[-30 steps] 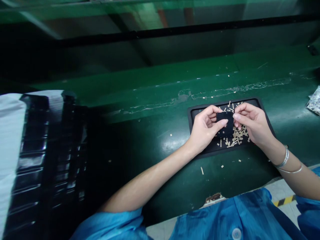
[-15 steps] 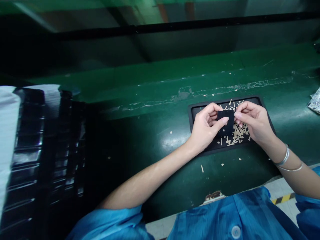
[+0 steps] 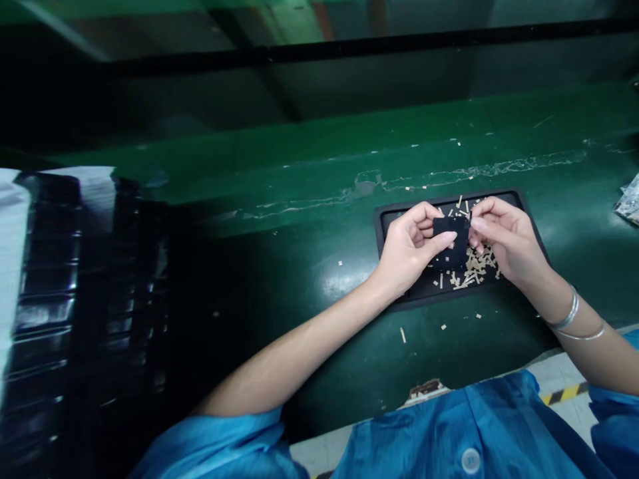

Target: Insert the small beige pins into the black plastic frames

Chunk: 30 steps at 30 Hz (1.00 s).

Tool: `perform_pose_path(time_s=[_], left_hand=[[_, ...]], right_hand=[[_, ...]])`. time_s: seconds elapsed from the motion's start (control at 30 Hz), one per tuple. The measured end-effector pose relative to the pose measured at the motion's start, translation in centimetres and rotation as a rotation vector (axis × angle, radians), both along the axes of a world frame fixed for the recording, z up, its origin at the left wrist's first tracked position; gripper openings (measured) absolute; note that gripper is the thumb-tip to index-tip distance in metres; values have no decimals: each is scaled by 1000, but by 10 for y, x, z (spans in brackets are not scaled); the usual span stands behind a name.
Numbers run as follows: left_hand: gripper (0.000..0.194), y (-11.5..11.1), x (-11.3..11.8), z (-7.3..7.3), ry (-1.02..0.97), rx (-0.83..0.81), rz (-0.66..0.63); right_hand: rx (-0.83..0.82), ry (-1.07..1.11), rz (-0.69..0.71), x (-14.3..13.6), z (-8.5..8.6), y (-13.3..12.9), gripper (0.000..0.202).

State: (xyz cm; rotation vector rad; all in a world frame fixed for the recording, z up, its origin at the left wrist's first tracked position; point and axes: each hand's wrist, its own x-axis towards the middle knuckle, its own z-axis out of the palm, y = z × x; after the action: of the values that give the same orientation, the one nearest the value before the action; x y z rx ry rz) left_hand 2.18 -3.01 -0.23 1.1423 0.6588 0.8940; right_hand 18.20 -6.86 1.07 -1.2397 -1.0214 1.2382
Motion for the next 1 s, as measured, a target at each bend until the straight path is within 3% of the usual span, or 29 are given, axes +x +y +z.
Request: perform_pose_path(time_s=[0.47,0.6,0.77,1.0], left_hand=[[32,-1,1,2,-5,11,-46],[40,-4,2,4,109,152,85],[51,-9,2,2,244,427,129],[47,-9,3,-2,278,523,168]], right_hand=[[-55,42,114,5,3,2,34],[41,-23,-11,2,2,-1,30],[120,-88,-90,-4,2,-5,23],[116,-95,-74,-5,3,-5,27]])
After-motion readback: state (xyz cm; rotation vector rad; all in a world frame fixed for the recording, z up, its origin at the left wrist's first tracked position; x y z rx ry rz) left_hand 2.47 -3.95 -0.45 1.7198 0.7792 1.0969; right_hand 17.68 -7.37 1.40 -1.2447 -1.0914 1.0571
